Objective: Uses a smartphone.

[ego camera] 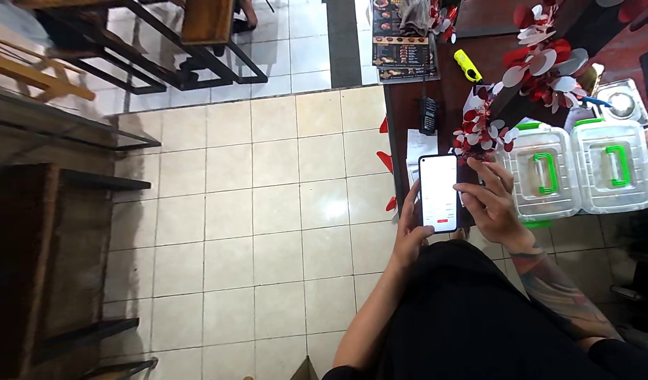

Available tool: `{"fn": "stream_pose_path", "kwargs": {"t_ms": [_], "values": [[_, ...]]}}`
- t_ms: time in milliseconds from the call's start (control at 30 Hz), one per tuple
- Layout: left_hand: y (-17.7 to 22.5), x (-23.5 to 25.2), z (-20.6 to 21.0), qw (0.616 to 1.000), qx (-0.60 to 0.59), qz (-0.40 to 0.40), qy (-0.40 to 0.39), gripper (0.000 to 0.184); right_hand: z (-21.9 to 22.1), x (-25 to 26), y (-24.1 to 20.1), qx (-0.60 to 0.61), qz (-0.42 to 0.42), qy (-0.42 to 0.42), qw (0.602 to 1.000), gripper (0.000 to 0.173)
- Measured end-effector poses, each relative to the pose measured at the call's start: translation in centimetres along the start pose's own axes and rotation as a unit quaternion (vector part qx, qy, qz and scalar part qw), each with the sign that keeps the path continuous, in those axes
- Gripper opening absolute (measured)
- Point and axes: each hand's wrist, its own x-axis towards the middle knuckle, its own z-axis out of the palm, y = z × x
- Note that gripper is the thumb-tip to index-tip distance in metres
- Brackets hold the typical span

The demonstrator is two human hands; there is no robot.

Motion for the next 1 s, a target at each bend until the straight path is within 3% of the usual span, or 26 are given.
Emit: {"fn": "stream_pose_path", "kwargs": {"t_ms": [567,1000], "values": [[0.48,0.08,-0.17,1.0,0.007,0.005,0.007,0.094,0.09,-0.29,0.27,0.062,-0.074,0.002,0.995,0.023],[0.44,-0.1,-0.1,1.0,0.0,0.004,0.008,0.095,0.18,-0.65,0.14,0.047,-0.073,-0.004,0.996,0.021]]}}
